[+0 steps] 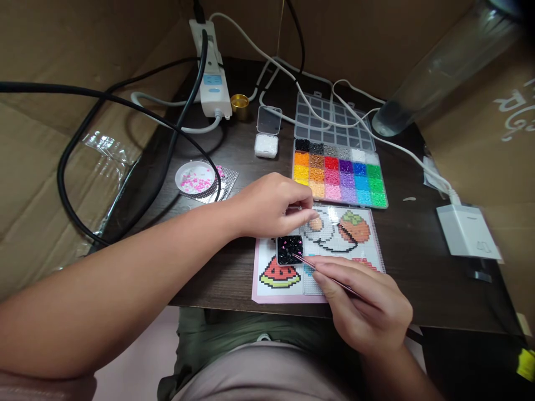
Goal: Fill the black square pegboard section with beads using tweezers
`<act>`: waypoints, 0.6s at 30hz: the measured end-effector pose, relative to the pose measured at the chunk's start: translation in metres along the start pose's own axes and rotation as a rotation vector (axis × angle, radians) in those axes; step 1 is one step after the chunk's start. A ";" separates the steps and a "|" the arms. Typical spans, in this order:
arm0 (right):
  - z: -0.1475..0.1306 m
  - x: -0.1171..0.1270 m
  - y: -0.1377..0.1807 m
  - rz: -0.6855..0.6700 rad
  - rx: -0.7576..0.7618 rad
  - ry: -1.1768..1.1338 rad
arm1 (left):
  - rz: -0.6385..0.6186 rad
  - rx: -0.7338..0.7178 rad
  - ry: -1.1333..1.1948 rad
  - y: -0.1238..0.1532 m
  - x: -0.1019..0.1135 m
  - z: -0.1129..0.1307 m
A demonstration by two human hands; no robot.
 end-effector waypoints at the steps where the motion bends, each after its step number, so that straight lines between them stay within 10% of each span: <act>1: 0.000 0.000 0.000 -0.001 -0.002 0.001 | 0.000 0.002 0.001 0.000 0.000 0.000; 18: -0.004 0.022 0.001 0.189 -0.077 -0.039 | -0.038 0.022 -0.004 0.000 0.002 0.000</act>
Point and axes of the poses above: each hand's wrist, its own y-axis away from the middle knuckle, its own x-axis out of the back of the hand, z = x × y, the point moved 4 cm from there along -y, towards the middle knuckle, and after that the axes turned 14 degrees about -x, right-handed, at the moved point
